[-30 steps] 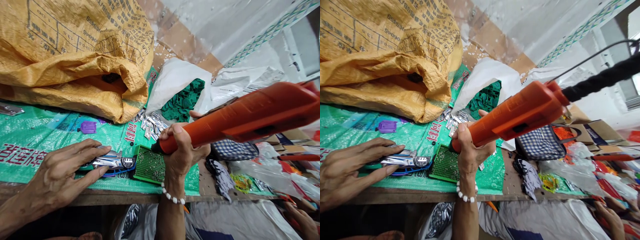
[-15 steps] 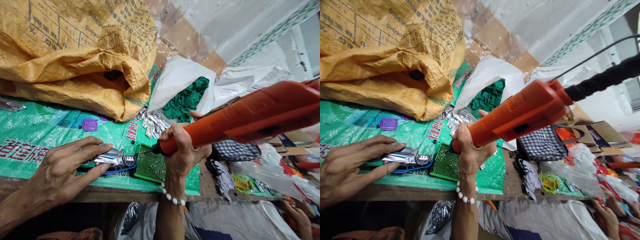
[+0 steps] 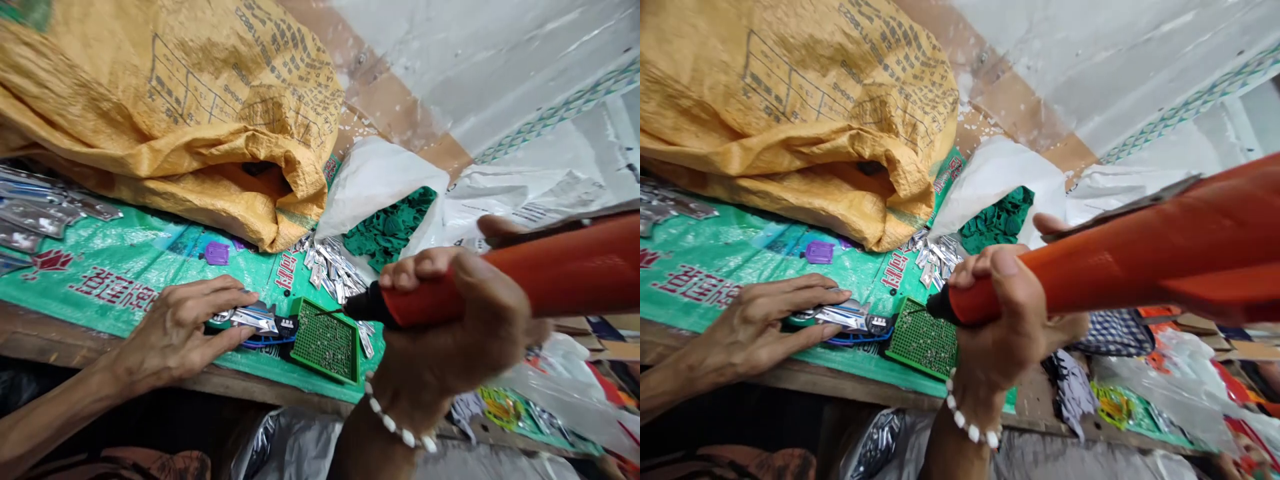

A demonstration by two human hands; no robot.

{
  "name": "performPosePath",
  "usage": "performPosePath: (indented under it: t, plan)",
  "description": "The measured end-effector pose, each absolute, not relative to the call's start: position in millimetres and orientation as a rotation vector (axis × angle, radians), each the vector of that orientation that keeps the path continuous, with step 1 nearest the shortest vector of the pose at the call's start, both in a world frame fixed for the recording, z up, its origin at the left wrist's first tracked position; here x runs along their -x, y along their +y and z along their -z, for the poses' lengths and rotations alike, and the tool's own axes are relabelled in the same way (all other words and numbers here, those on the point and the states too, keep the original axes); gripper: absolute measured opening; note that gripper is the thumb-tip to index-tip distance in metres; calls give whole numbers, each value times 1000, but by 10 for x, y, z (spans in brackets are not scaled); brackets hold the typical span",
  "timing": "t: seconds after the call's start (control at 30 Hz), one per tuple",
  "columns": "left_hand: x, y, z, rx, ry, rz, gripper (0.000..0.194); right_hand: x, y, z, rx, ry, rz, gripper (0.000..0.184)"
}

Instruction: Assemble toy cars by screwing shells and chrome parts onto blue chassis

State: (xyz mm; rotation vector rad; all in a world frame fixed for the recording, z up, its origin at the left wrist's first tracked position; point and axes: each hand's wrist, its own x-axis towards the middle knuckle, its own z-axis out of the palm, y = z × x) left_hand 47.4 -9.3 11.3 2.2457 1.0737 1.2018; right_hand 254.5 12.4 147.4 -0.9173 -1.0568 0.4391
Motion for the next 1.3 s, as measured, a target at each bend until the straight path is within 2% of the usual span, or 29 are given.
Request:
performPosePath:
  t: [0.07, 0.33, 0.43, 0.67, 0.97, 1.07, 1.2, 1.3]
  plan:
    - [-479, -85, -134, -2228, 1064, -1205, 32, -2430, 105, -1562, 817, -1078, -509, 2]
    - [-501, -62, -122, -2167, 1037, -1255, 27, -1969, 115, -1594, 776, -1164, -791, 23]
    - [-508, -59, -121, -2139, 1005, -1261, 27, -1860, 128, -1554, 766, -1166, -806, 8]
    - [-492, -58, -138, -2137, 962, -1242, 27, -1816, 145, -1502, 756, -1156, -812, 9]
    - [-500, -72, -146, -2140, 983, -1268, 27, -1825, 140, -1426, 769, -1191, -791, 38]
    - [-501, -71, -155, -2143, 995, -1277, 26, -1826, 136, -1411, 804, -1212, -769, 31]
    - [-504, -64, -145, -2143, 1008, -1257, 25, -1813, 128, -1402, 787, -1216, -766, 11]
    - [-504, -64, -138, -2128, 989, -1229, 26, -1819, 115, -1384, 762, -1235, -798, 13]
